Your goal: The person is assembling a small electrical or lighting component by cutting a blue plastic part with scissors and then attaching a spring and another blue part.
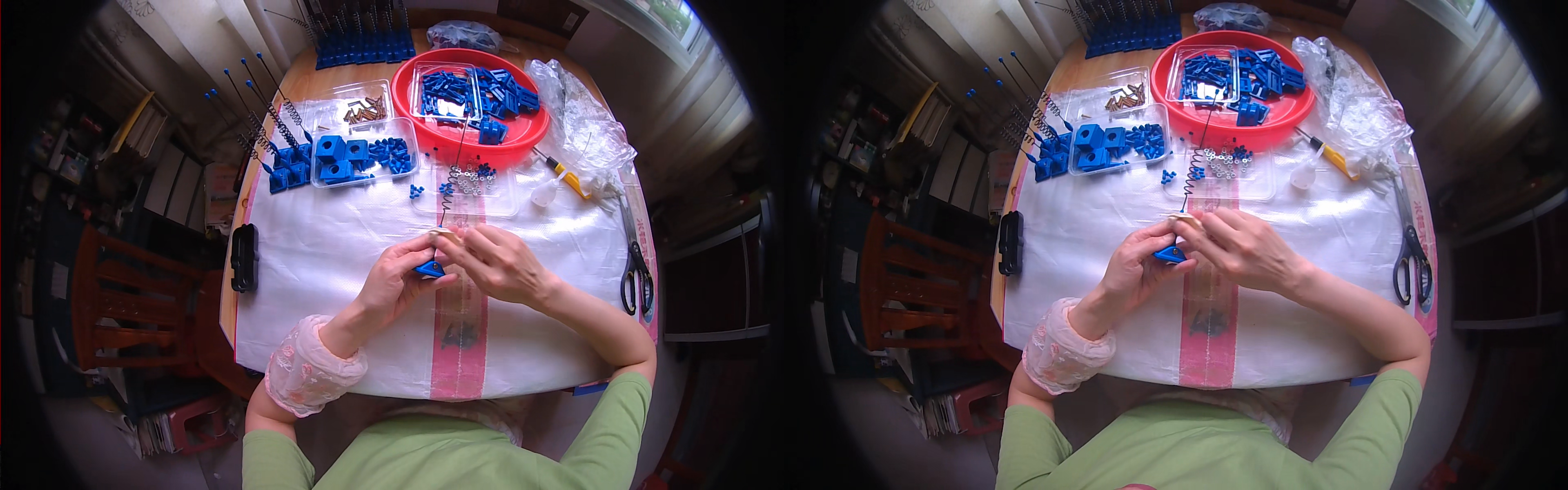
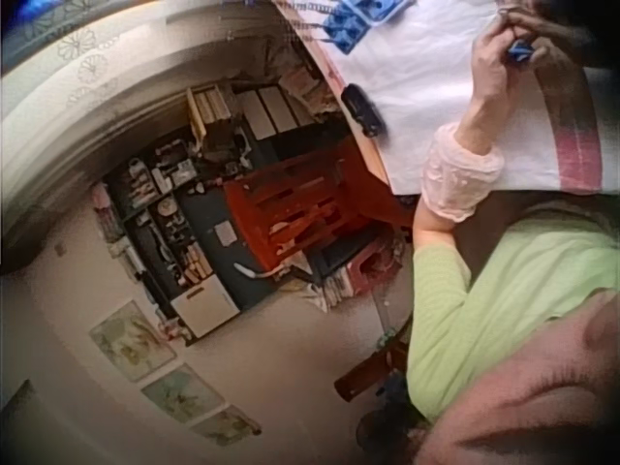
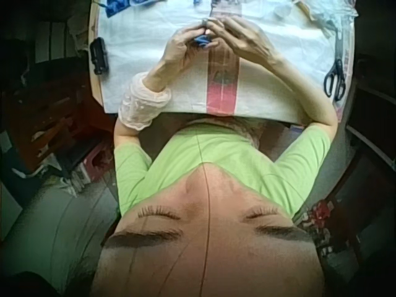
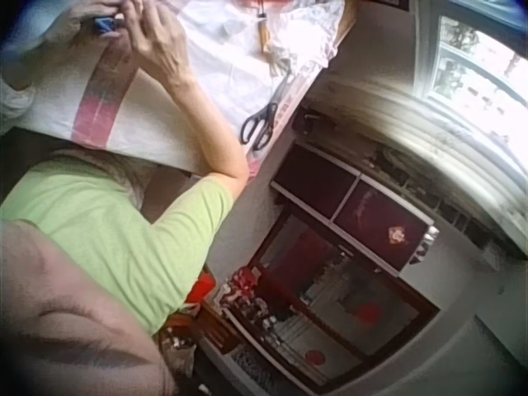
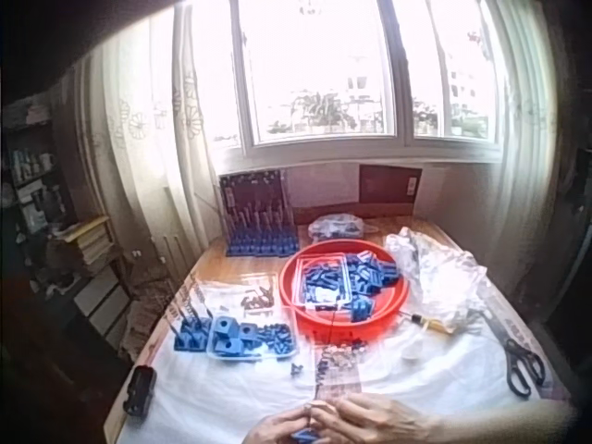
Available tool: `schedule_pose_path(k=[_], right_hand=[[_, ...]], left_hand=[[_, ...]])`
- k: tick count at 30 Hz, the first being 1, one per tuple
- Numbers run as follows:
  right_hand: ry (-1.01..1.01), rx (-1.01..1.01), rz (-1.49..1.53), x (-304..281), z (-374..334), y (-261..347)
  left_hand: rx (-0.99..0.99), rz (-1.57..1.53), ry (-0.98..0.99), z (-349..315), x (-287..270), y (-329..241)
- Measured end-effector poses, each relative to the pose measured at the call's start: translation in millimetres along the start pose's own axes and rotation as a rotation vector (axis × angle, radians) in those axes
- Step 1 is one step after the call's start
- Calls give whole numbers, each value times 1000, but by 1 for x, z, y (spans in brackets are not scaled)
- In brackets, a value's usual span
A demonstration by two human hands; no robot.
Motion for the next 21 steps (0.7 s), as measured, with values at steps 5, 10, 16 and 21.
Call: schedule_pose_path(k=[5,10,16,21], right_hand=[[37,154,-20,-12,-25,-15],[21,106,19,-21,-13,-6],[16,-75,108,4,1,9],[32,96,-109,10,-1,-5]], left_hand=[[51,-53,31,-2,13,-10],[25,-35,24,-3,8,-8],[12,-106,96,-4,12,-8],[35,-190,142,-5,12,-9]])
Point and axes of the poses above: each hand's wrist, its own z-axis towards the middle knuckle, its own x-axis out of the palm, y = z × x, the point moved 6 cm from there along z, towards the middle knuckle, and after that the axes turned 2 degrees about z, right-handed, at the moved point
